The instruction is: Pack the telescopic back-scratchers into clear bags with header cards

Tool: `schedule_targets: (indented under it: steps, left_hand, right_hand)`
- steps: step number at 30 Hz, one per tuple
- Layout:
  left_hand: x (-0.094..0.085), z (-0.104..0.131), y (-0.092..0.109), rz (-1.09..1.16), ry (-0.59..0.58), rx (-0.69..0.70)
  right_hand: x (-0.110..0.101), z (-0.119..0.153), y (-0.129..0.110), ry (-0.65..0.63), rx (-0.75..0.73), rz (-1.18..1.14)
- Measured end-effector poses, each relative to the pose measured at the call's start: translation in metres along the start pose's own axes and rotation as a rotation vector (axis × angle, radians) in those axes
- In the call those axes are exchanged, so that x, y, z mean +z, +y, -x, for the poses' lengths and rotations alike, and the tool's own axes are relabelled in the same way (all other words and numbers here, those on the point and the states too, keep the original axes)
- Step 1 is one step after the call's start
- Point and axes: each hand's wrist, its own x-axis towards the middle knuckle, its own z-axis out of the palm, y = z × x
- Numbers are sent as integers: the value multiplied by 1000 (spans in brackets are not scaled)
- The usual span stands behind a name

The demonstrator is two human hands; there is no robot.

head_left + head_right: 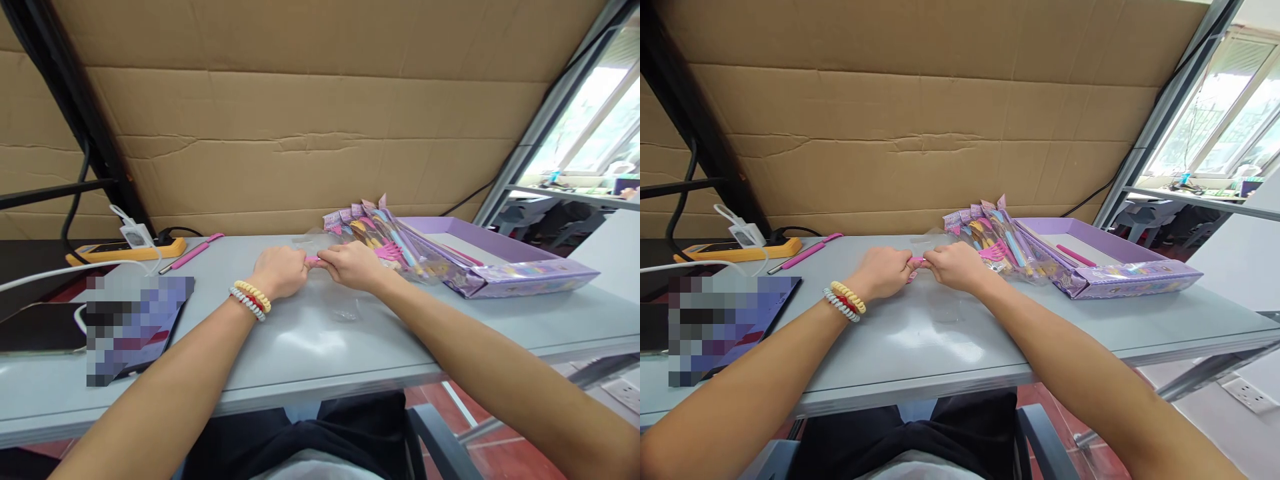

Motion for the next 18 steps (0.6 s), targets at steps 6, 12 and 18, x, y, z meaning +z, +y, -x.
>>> schedule_targets:
  steps: [6,12,18]
  left_hand:
    - [-2,-4,-7,44,8,25]
    - [-7,-7,-23,24,150,-98]
    - [-12,-6,-14,-45,123,-235]
  right_hand:
    - [-10,-3,1,-74,2,-36]
    - [-18,0,23,-195,205,75]
    - [-14,-2,8,-279,148,113]
